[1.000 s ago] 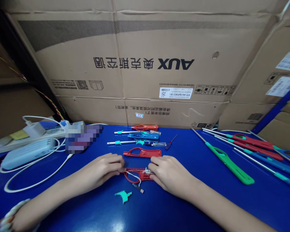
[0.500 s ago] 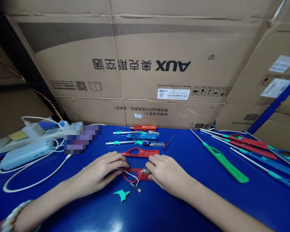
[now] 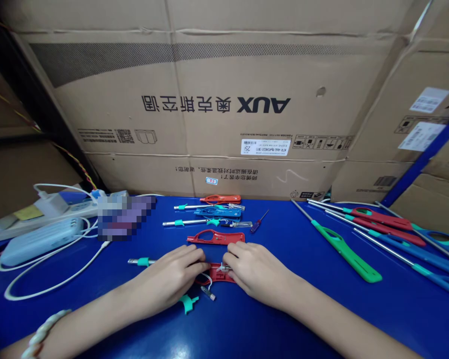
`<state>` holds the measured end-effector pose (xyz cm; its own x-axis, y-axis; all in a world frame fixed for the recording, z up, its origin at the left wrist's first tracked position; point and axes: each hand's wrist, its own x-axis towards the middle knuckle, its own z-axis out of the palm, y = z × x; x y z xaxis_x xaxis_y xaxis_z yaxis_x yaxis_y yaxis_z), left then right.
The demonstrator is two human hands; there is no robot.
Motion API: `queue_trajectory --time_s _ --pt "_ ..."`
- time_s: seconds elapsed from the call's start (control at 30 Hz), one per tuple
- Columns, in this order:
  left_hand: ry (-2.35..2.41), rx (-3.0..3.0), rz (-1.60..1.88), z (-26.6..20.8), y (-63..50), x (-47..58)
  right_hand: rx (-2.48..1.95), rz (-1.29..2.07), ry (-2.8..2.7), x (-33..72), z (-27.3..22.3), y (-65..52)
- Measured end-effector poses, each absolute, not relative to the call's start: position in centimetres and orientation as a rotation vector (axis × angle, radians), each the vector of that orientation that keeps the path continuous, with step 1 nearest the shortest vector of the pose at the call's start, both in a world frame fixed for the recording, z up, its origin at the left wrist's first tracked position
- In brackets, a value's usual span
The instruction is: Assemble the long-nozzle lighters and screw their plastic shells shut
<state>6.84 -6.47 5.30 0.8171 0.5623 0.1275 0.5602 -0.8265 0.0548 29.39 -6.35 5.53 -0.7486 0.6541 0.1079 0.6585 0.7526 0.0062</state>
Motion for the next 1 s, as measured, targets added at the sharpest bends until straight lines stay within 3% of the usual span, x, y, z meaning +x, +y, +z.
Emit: queue_trajectory --time_s 0.73,1.0 --pt "0.939 3.097 0.223 3.8 -6.8 6.7 -0.953 -0.338 -2.789 29.3 4.0 -6.4" --pt "0.997 2.998 0.219 4.0 -7.0 7.2 -0.93 -0.282 -2.844 29.2 4.2 -6.5"
